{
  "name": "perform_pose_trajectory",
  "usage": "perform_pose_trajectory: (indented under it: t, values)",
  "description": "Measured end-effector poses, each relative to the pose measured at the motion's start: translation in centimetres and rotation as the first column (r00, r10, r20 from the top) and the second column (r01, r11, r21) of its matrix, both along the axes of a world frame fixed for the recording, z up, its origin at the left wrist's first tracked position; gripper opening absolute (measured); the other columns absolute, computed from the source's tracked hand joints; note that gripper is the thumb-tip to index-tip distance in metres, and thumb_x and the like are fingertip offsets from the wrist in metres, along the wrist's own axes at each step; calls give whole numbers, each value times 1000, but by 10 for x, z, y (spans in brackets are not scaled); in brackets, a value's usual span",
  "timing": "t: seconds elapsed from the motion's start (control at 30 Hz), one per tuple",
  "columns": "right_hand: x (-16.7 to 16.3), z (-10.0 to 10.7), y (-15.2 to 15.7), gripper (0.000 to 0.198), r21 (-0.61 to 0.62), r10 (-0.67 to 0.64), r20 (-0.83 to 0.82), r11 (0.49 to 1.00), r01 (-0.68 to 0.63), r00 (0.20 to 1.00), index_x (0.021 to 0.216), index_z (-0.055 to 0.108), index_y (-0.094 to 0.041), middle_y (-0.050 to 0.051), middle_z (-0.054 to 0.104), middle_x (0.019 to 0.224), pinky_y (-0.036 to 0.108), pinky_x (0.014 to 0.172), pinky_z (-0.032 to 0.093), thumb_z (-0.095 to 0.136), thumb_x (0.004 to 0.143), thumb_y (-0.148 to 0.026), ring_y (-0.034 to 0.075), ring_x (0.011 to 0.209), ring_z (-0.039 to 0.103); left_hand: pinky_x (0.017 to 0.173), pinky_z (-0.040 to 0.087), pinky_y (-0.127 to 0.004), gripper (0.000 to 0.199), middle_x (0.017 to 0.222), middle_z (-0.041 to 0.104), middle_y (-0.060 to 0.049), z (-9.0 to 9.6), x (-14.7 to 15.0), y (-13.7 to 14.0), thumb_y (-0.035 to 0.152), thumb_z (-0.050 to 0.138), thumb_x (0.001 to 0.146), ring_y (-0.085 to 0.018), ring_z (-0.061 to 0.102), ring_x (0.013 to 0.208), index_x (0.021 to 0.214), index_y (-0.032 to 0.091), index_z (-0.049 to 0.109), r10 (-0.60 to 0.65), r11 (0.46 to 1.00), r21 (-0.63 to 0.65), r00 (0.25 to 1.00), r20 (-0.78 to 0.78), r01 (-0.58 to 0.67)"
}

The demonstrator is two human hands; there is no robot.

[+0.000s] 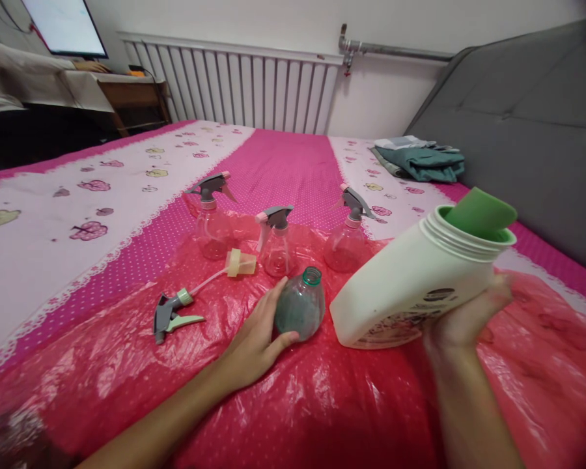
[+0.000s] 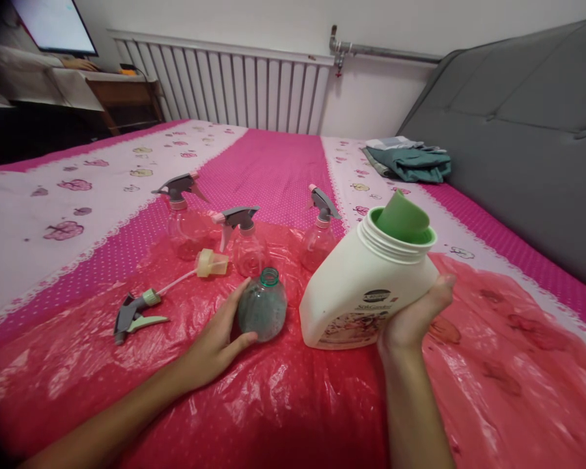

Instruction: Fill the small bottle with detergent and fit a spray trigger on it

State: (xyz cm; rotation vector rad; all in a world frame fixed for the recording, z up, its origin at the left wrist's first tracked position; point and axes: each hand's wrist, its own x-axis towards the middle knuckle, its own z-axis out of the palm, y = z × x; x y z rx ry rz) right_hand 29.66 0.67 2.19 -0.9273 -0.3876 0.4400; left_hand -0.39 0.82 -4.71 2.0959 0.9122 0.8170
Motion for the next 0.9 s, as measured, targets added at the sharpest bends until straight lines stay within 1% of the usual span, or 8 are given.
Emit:
perform_pose_trajectory:
  t: [0.13, 0.27, 0.37, 0.47, 0.6, 0.73, 0.9]
  values:
    - [3, -3, 0, 71, 5, -17, 12, 1000, 16, 1000, 97, 66, -16, 6, 66, 85, 29, 68, 57, 19, 99, -69, 17, 79, 64, 131, 31, -64, 84, 178, 25, -15, 3, 1, 0, 48, 62, 106, -39, 29, 163, 171, 31, 11, -11, 1000, 4, 998, -62, 12]
    - [4, -3, -1, 61, 6, -29, 45, 1000, 29, 999, 92, 65, -20, 5, 66, 83, 29, 66, 57, 24, 99, -64, 18, 79, 64, 129, 35, -65, 85, 176, 29, -17, 2, 2, -1, 44, 66, 103, -41, 35, 160, 169, 30, 14, 6, 1000, 0, 998, -60, -6]
    - [3, -2, -1, 55, 13, -55, 57, 998, 54, 997, 93, 63, -21, 5, 67, 89, 31, 65, 59, 32, 96, -66, 20, 84, 66, 125, 38, -67, 85, 172, 34, -20, 1, 3, -2, 41, 69, 100, -43, 40, 156, 166, 29, 17, 23, 1000, 13, 999, -34, -22]
    - [0, 0, -1, 59, 4, -61, 61, 998, 60, 996, 99, 63, -19, 6, 69, 96, 34, 68, 61, 38, 91, -72, 21, 90, 67, 124, 38, -69, 85, 168, 39, -21, 3, 4, -3, 37, 71, 98, -44, 43, 153, 165, 28, 19, 27, 998, 58, 1000, -9, -27]
    - [-2, 2, -1, 63, -3, -64, 101, 998, 65, 993, 103, 62, -18, 7, 69, 102, 32, 66, 60, 42, 86, -76, 21, 94, 67, 122, 42, -67, 87, 169, 38, -21, 4, 4, -5, 35, 70, 100, -42, 45, 153, 166, 30, 14, 13, 993, 118, 1000, 12, -14]
    - [-3, 3, -2, 63, -18, -60, 99, 998, 62, 993, 101, 62, -19, 7, 69, 102, 32, 62, 58, 42, 85, -77, 22, 91, 67, 122, 43, -65, 79, 171, 36, -18, 4, 3, -8, 32, 66, 104, -40, 45, 154, 165, 34, 15, -1, 976, 216, 1000, -2, 1]
    - [-1, 2, -2, 56, 2, -46, 75, 999, 46, 996, 100, 62, -21, 6, 68, 97, 36, 68, 61, 40, 89, -71, 23, 88, 67, 122, 44, -62, 69, 171, 35, -17, 3, 4, -7, 32, 63, 107, -38, 45, 154, 163, 35, 23, -19, 969, 245, 1000, -15, 22]
